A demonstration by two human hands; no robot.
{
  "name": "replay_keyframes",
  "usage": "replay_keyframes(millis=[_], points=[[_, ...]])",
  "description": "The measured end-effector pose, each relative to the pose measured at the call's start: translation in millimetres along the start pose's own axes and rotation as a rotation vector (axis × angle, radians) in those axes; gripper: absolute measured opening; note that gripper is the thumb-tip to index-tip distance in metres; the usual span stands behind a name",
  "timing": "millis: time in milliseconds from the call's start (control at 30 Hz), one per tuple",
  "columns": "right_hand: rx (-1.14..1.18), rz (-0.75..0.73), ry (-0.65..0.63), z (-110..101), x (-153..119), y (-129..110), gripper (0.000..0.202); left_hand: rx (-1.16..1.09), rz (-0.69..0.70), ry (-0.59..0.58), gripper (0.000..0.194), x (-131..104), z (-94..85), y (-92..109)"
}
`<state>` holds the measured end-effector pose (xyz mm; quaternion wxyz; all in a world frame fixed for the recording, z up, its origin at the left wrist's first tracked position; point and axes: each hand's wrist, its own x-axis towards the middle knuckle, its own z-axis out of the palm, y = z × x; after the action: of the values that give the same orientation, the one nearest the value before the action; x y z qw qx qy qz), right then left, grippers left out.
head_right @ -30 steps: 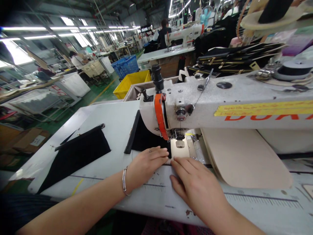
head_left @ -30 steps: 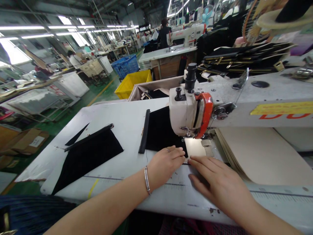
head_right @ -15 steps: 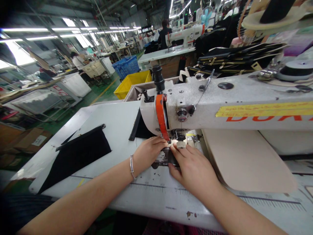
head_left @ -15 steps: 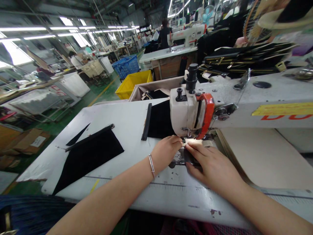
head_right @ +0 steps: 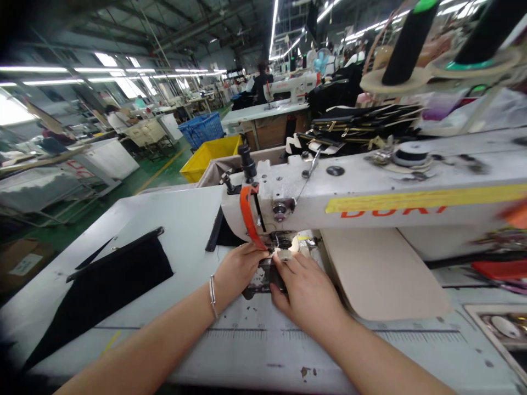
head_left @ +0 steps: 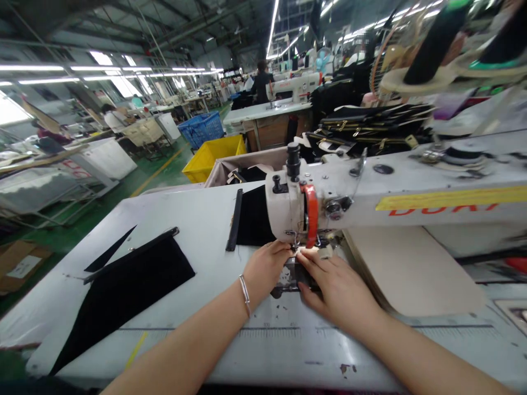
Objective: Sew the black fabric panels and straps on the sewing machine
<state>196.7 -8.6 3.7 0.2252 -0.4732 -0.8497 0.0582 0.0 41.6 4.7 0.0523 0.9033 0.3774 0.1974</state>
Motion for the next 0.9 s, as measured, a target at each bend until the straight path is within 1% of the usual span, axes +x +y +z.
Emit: replay_keyframes(millis=[200,500,600,700,733,800,833,867,900], points=[[-0.046,0.028,0.033,-2,0,-6,0.050,0.021,-0.033,0.070,0.028,1,-0.3,0],[-0.068,0.026,0.054,-4,0,-8,0.049,-0.026,-0.053,0.063,0.032,1,3.6,-3],[-0.082,0.005,0.071,-1,-2,-11,0.046,-0.042,-0.049,0.061,0.031,-1,2.8,0],[-0.089,-0.018,0.108,0,-6,-18,0.043,-0.036,-0.058,0.095,0.026,-3,3.3,2],[-0.101,-0.036,0.126,-3,-10,-20,0.042,-0.035,-0.059,0.103,0.023,-4,3.6,2],[-0.162,-0.126,0.182,-12,-21,-17,0.040,-0.026,-0.062,0.101,0.018,-4,3.8,1],[-0.217,-0.192,0.218,-19,-30,-11,0.041,-0.011,-0.070,0.094,0.016,-4,3.5,0],[-0.277,-0.278,0.265,-26,-39,-2,0.042,0.015,-0.079,0.083,0.016,-4,3.0,0],[-0.326,-0.325,0.304,-34,-50,11,0.043,0.060,-0.076,0.067,0.016,-4,2.2,-1]])
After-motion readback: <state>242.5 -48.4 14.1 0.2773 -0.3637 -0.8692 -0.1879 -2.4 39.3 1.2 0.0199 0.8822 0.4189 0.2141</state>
